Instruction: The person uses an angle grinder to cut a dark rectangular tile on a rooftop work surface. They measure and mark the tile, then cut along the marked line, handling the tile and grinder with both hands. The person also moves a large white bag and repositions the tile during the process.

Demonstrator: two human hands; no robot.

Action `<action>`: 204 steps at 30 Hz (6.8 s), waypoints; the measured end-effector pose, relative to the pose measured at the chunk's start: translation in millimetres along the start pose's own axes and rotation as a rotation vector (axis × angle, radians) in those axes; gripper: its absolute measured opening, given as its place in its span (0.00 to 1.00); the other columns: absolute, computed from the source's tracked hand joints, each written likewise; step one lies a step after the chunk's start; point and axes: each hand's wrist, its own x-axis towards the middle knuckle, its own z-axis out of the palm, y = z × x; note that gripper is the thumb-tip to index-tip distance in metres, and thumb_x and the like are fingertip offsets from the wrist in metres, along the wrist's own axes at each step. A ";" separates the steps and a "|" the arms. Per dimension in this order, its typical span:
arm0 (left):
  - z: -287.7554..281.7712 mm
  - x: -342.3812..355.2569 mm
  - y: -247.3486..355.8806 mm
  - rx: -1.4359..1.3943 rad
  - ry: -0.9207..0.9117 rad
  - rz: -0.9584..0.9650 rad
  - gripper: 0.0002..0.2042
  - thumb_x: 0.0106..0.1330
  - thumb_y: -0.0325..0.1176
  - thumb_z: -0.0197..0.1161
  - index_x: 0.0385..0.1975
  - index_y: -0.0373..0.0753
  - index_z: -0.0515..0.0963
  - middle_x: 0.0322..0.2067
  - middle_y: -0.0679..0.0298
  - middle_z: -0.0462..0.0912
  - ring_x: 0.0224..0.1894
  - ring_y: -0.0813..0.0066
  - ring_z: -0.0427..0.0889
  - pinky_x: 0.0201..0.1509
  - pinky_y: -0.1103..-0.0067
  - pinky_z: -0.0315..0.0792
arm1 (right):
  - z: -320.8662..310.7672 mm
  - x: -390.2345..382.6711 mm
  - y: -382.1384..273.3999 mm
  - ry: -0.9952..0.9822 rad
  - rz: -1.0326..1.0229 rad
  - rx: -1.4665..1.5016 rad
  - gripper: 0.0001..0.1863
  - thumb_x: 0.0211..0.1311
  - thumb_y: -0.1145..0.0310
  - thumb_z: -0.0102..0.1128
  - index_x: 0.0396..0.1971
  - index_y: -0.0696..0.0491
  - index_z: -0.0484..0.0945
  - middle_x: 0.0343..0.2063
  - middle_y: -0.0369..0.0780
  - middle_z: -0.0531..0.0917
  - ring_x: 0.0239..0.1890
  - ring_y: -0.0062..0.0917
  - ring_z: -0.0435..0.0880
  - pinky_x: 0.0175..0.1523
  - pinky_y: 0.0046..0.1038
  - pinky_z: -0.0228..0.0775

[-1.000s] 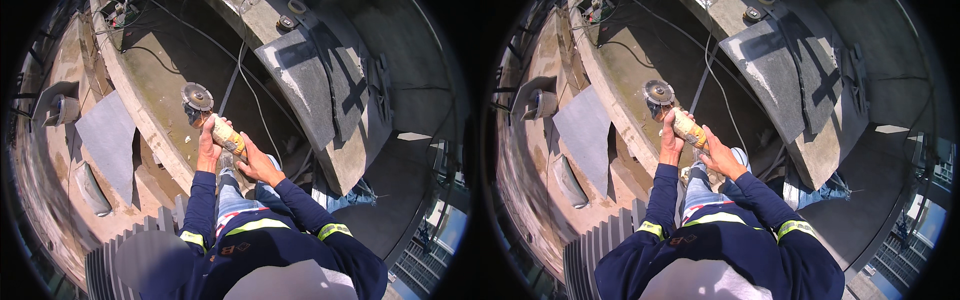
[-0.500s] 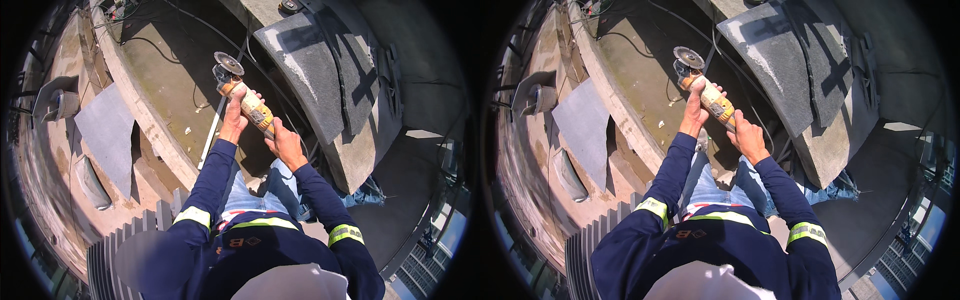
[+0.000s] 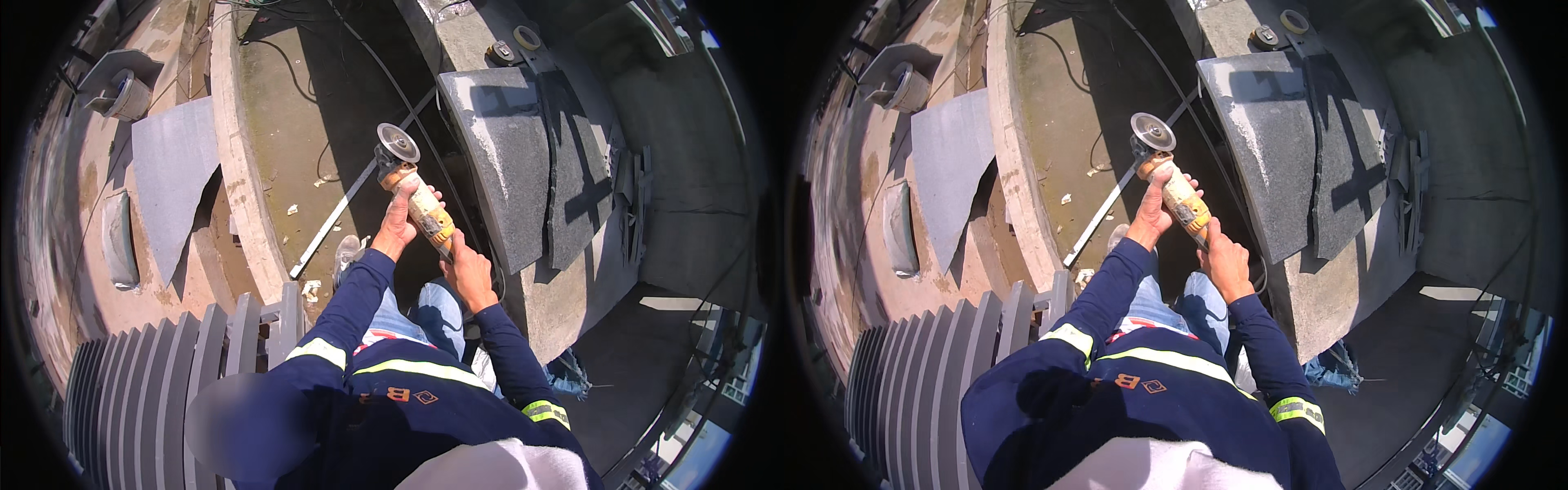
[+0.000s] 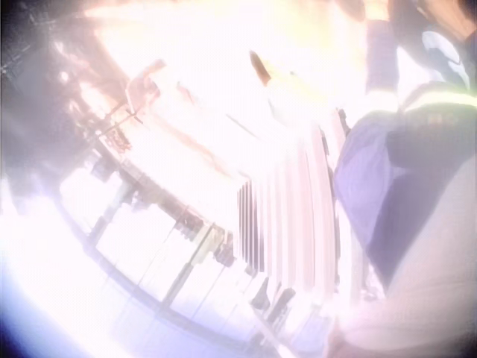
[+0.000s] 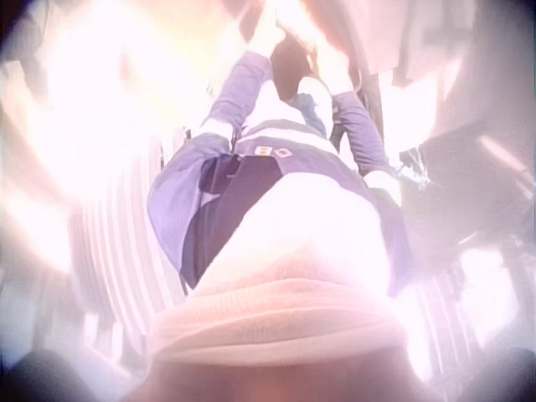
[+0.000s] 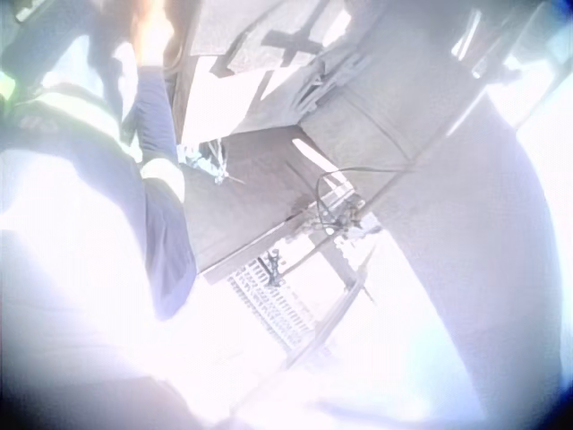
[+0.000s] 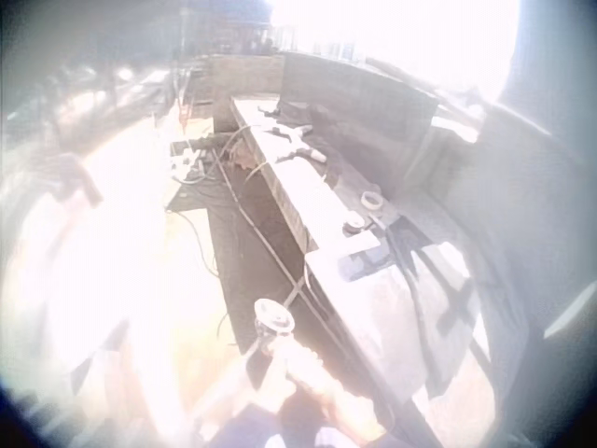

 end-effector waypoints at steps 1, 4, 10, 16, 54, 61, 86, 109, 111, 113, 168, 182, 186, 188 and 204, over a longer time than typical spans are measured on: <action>4.2 -14.1 -6.9 -0.021 0.012 -0.001 0.22 0.65 0.45 0.81 0.51 0.41 0.80 0.44 0.59 0.88 0.51 0.60 0.91 0.64 0.53 0.87 | -13.2 -9.6 -4.7 -0.016 0.019 -0.009 0.41 0.61 0.64 0.79 0.70 0.55 0.65 0.38 0.55 0.90 0.38 0.56 0.92 0.42 0.53 0.83; 22.3 -33.9 -28.0 -0.057 0.071 0.061 0.24 0.63 0.44 0.83 0.52 0.43 0.80 0.41 0.62 0.89 0.45 0.61 0.93 0.52 0.59 0.90 | -24.0 -26.9 -9.7 -0.061 0.077 -0.052 0.36 0.64 0.64 0.76 0.68 0.53 0.68 0.40 0.57 0.91 0.43 0.60 0.90 0.46 0.55 0.81; 16.9 3.4 -37.8 -0.085 0.275 0.224 0.30 0.55 0.36 0.85 0.58 0.46 0.79 0.43 0.65 0.85 0.43 0.67 0.88 0.46 0.62 0.87 | -17.3 16.8 29.8 -0.129 -0.041 -0.095 0.31 0.66 0.56 0.77 0.58 0.56 0.71 0.40 0.60 0.90 0.45 0.61 0.90 0.47 0.52 0.80; 33.6 -7.4 -0.1 -0.151 0.290 0.467 0.30 0.52 0.34 0.86 0.58 0.48 0.81 0.49 0.67 0.83 0.53 0.68 0.82 0.57 0.63 0.81 | -36.7 55.2 -8.7 -0.196 -0.124 -0.106 0.27 0.66 0.55 0.76 0.52 0.58 0.74 0.40 0.59 0.90 0.43 0.58 0.92 0.48 0.49 0.81; 41.9 150.8 30.3 0.199 -0.496 0.250 0.43 0.64 0.59 0.79 0.67 0.35 0.66 0.71 0.35 0.68 0.75 0.38 0.72 0.80 0.46 0.70 | 7.6 104.3 39.5 0.409 -0.086 -0.124 0.19 0.71 0.67 0.69 0.51 0.59 0.70 0.36 0.55 0.90 0.39 0.56 0.92 0.45 0.53 0.86; 41.5 172.6 29.0 0.090 -0.537 0.174 0.41 0.65 0.54 0.77 0.65 0.28 0.66 0.71 0.36 0.69 0.77 0.35 0.70 0.83 0.44 0.65 | 7.5 127.3 40.0 0.401 -0.009 -0.185 0.24 0.67 0.70 0.70 0.55 0.57 0.67 0.39 0.57 0.90 0.41 0.58 0.91 0.46 0.56 0.83; 34.2 212.3 40.3 0.142 -0.621 0.157 0.40 0.68 0.56 0.77 0.70 0.42 0.64 0.62 0.41 0.77 0.66 0.43 0.83 0.70 0.51 0.82 | 15.6 153.8 25.9 0.423 0.076 -0.219 0.29 0.64 0.70 0.73 0.59 0.56 0.67 0.40 0.56 0.91 0.42 0.57 0.91 0.47 0.54 0.85; 49.1 219.8 54.9 0.174 -0.511 0.161 0.27 0.70 0.48 0.75 0.60 0.40 0.73 0.51 0.48 0.85 0.53 0.48 0.90 0.62 0.51 0.87 | 4.0 162.6 17.6 0.367 0.080 -0.151 0.29 0.63 0.71 0.72 0.59 0.59 0.68 0.40 0.59 0.90 0.44 0.60 0.91 0.51 0.55 0.84; 50.3 217.8 57.1 0.195 -0.499 0.179 0.26 0.70 0.48 0.74 0.59 0.40 0.73 0.51 0.48 0.85 0.53 0.48 0.90 0.61 0.50 0.87 | 3.4 162.5 15.9 0.372 0.063 -0.147 0.26 0.64 0.71 0.70 0.58 0.59 0.68 0.39 0.59 0.90 0.43 0.59 0.91 0.51 0.55 0.84; 53.9 215.7 56.3 0.213 -0.478 0.182 0.26 0.71 0.47 0.74 0.59 0.40 0.73 0.50 0.47 0.85 0.52 0.47 0.91 0.60 0.50 0.87 | 3.4 161.8 17.3 0.387 0.034 -0.155 0.23 0.66 0.71 0.68 0.55 0.60 0.68 0.38 0.59 0.91 0.41 0.58 0.92 0.50 0.55 0.85; 31.9 180.1 13.9 0.133 -0.522 0.146 0.24 0.68 0.37 0.77 0.56 0.35 0.74 0.45 0.51 0.87 0.45 0.57 0.93 0.51 0.59 0.92 | 10.6 135.7 31.1 0.312 0.015 -0.189 0.24 0.62 0.71 0.72 0.48 0.62 0.65 0.35 0.65 0.88 0.42 0.63 0.89 0.48 0.58 0.83; 37.2 200.2 29.3 0.159 -0.502 0.110 0.23 0.70 0.38 0.74 0.58 0.35 0.73 0.45 0.51 0.88 0.45 0.54 0.93 0.53 0.56 0.91 | 12.3 155.8 25.0 0.376 0.005 -0.180 0.20 0.64 0.74 0.65 0.50 0.62 0.67 0.36 0.63 0.88 0.42 0.61 0.90 0.49 0.58 0.83; 38.4 206.0 31.3 0.156 -0.491 0.100 0.22 0.70 0.39 0.74 0.56 0.36 0.73 0.43 0.51 0.88 0.43 0.54 0.93 0.53 0.57 0.91 | 14.3 162.5 27.6 0.371 0.010 -0.138 0.23 0.60 0.73 0.67 0.49 0.62 0.66 0.36 0.65 0.87 0.44 0.65 0.89 0.51 0.60 0.82; 39.1 209.4 33.1 0.160 -0.498 0.106 0.21 0.70 0.39 0.74 0.55 0.36 0.73 0.42 0.51 0.88 0.43 0.53 0.93 0.52 0.56 0.91 | 14.0 164.5 26.8 0.373 0.009 -0.134 0.23 0.60 0.73 0.67 0.49 0.63 0.66 0.36 0.65 0.87 0.44 0.65 0.89 0.51 0.60 0.82; 35.7 202.5 28.6 0.141 -0.502 0.089 0.30 0.68 0.35 0.76 0.64 0.34 0.66 0.56 0.39 0.83 0.57 0.41 0.89 0.60 0.47 0.88 | 15.8 148.5 29.8 0.383 0.013 -0.135 0.23 0.61 0.75 0.67 0.50 0.63 0.66 0.37 0.64 0.88 0.43 0.63 0.89 0.50 0.58 0.83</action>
